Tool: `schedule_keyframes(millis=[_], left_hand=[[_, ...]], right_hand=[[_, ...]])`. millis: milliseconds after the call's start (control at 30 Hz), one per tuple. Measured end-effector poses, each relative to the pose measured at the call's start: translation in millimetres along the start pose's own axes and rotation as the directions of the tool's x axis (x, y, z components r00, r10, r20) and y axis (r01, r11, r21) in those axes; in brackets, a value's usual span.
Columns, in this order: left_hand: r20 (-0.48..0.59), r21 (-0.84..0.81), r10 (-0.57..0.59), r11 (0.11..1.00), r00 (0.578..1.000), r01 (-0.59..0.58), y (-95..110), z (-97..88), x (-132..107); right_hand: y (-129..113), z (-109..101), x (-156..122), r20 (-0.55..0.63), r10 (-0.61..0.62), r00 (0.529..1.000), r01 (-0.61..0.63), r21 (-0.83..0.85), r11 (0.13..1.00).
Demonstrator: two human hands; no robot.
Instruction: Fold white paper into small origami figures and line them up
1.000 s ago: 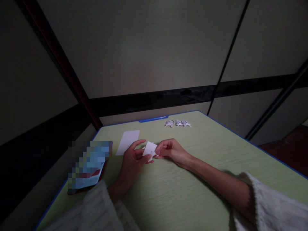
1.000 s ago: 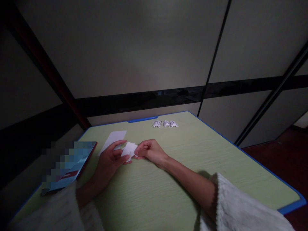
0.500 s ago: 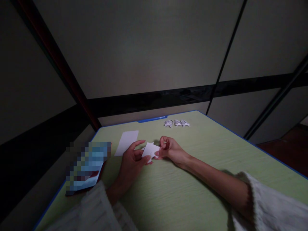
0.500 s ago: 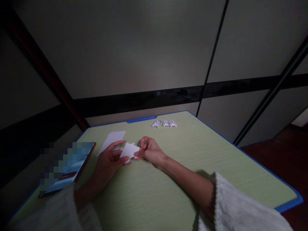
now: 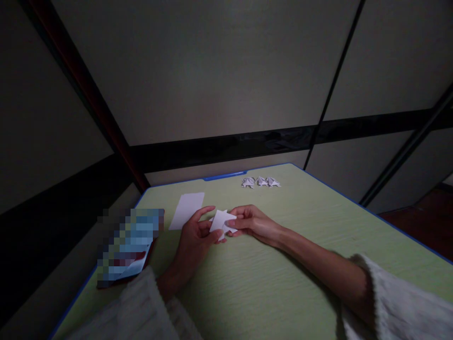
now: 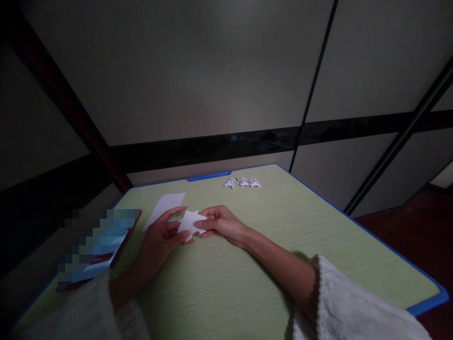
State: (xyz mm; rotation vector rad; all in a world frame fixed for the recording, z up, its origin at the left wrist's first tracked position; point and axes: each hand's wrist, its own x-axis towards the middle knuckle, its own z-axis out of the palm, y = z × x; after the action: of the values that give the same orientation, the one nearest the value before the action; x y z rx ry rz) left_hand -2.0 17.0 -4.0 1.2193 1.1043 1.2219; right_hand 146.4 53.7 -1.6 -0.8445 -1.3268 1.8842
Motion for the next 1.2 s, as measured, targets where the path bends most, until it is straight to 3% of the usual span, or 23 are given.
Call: schedule_keyframes(millis=[167,367,667,1000,1200], left_hand=[[0.031,-0.004,0.005,1.0,1.0,-0.005,0.0,1.5,-1.7],[0.04,0.031,0.018,0.999,0.999,-0.019,-0.2,0.2,-3.4],[0.023,-0.018,-0.001,1.0,1.0,0.001,5.1,1.3,-2.5],[0.087,0.035,-0.029,0.999,0.996,0.026,6.8,2.2,-5.3],[0.127,0.026,-0.014,1.0,0.992,0.011,2.9,1.5,-4.5]], right_hand=[[1.1,-0.1,-0.4,0.056,0.003,0.998,0.01,-0.224,0.975],[4.4,-1.4,0.9,0.087,-0.026,0.996,0.052,-0.31,0.949],[9.0,4.8,-0.3,0.04,-0.166,0.985,0.17,-0.321,0.932],[4.3,5.5,-3.0,0.117,-0.082,0.99,0.101,-0.167,0.981],[2.7,1.1,-2.6,0.181,-0.083,0.98,0.134,-0.288,0.948]])
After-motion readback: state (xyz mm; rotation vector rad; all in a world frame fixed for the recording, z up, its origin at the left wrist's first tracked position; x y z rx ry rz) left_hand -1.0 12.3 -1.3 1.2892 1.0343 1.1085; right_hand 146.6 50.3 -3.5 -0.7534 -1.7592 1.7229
